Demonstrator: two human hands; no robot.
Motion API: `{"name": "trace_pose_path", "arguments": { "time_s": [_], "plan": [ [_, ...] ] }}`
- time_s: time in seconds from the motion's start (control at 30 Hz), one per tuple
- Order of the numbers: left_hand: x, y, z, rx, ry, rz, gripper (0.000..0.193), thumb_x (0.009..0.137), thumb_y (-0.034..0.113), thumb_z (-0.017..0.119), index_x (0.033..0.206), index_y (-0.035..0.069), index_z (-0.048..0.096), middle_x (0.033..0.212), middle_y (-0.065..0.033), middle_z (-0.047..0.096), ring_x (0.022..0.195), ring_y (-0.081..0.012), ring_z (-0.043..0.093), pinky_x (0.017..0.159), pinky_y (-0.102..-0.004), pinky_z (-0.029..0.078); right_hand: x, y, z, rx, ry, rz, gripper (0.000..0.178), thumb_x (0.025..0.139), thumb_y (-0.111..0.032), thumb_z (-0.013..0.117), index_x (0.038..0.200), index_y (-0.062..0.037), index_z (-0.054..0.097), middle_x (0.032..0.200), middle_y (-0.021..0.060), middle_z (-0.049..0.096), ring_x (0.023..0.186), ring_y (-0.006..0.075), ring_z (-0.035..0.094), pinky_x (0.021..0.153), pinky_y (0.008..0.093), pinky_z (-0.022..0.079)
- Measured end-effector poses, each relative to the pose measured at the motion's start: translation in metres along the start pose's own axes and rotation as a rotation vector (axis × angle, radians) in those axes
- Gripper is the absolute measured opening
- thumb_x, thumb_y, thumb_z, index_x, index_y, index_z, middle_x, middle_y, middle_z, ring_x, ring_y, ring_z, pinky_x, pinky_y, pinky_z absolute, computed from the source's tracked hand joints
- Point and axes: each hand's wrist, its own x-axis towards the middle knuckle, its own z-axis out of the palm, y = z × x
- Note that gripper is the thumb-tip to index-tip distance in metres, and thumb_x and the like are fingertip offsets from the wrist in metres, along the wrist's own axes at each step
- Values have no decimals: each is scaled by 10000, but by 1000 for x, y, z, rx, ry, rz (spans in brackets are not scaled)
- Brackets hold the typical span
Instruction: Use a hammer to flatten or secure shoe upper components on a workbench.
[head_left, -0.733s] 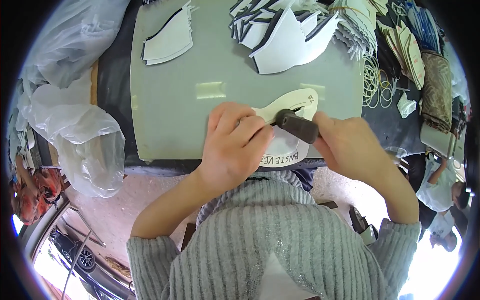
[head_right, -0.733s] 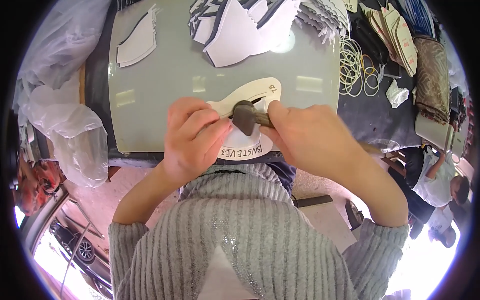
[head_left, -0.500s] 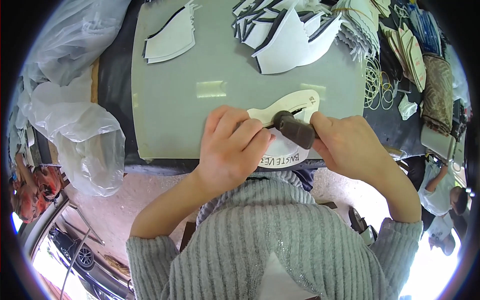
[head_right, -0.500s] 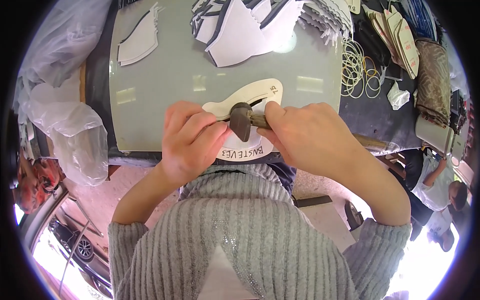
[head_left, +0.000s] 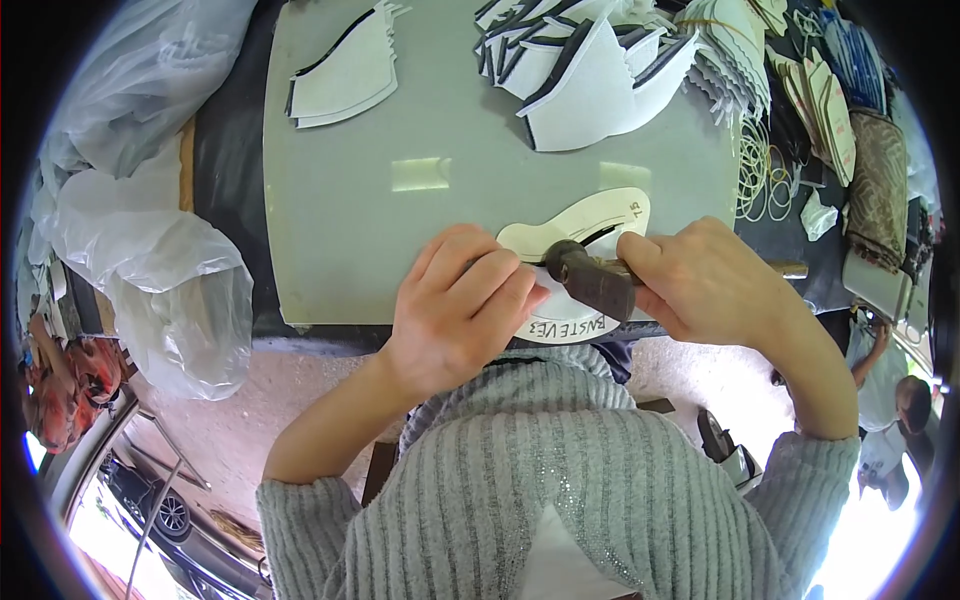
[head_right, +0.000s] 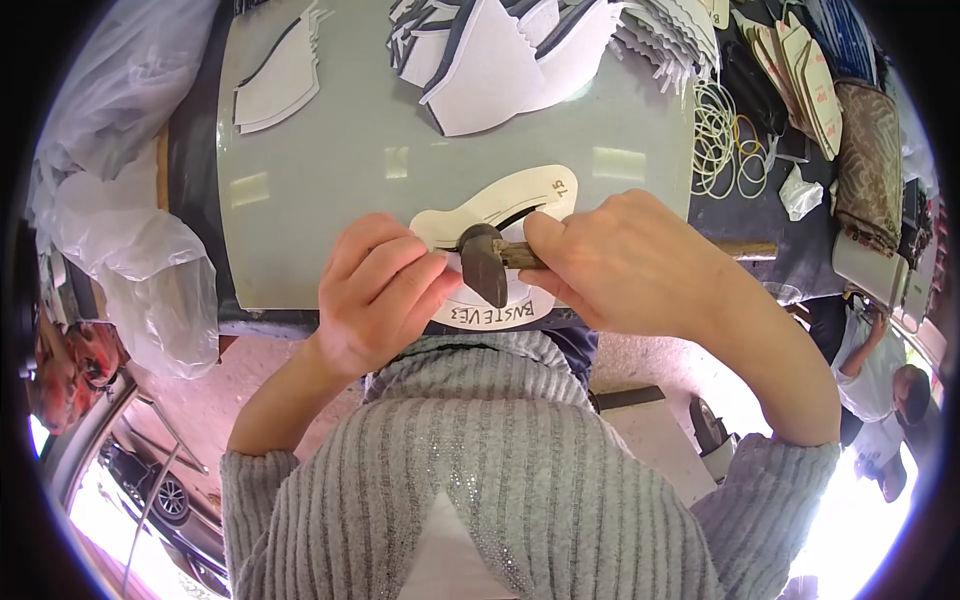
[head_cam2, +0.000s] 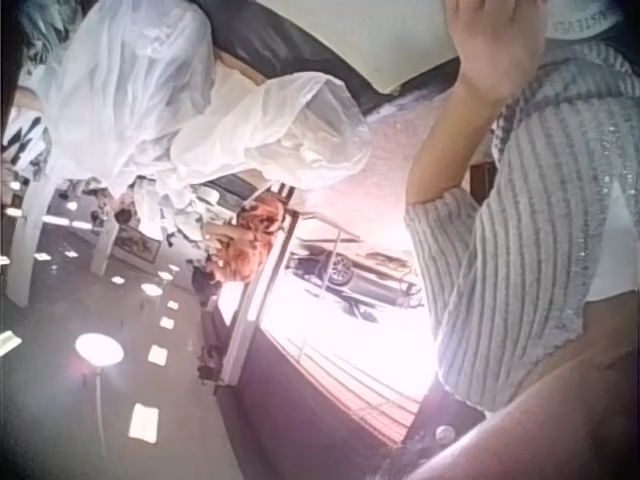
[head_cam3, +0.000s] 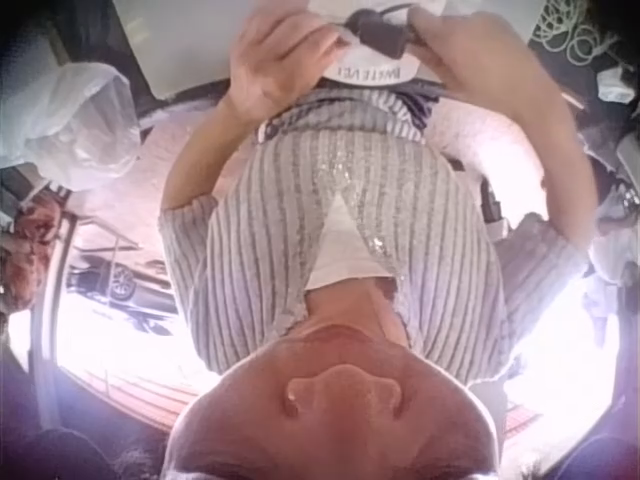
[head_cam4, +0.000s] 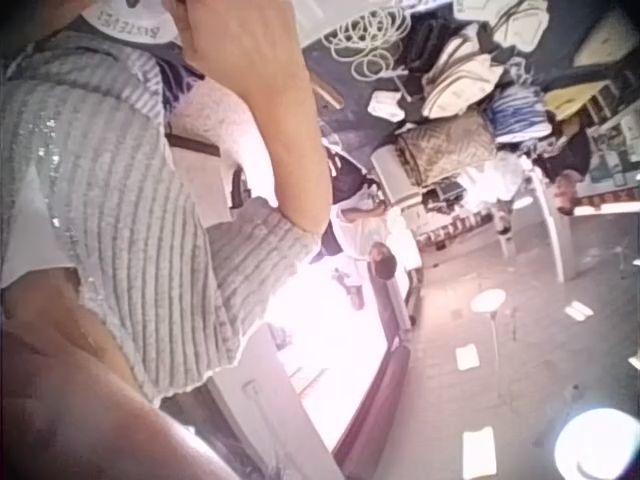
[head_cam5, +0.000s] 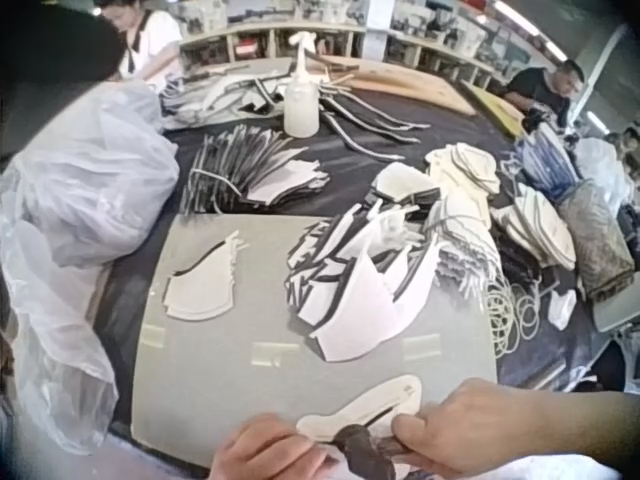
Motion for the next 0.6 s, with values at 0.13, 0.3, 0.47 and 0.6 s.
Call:
{"name": "trace_pose_path", "arguments": {
  "time_s": [0.13,0.3,0.47,0.6],
  "plan": [
    [-2,-1,-1,-10,-11,-16,320,567,34,826,838,5,658,875,-65,573,827,-275,580,700,-391,505,4,-2,-2,-12,-17,11,316,905,-289,649,805,-35,491,560,113,572,528,349,593,496,439,425],
    [-6,-3,1,15,-2,-16,333,621,87,820,846,27,582,889,-73,568,860,-281,605,738,-386,528,7,-6,2,-36,28,-5,314,907,-294,643,810,-35,495,578,105,590,518,328,603,471,423,427],
    [-6,0,2,-13,61,-73,415,654,93,831,900,40,500,895,-103,569,799,-296,607,672,-382,533,13,-19,6,-65,41,18,293,900,-277,643,832,-31,499,586,98,593,516,316,609,464,408,435],
    [-6,2,2,7,73,-147,427,737,133,829,961,44,476,919,-126,577,766,-297,606,619,-354,533,17,-23,16,-26,115,59,261,899,-242,636,846,-26,500,586,95,586,525,310,615,472,413,444]
  ]
}}
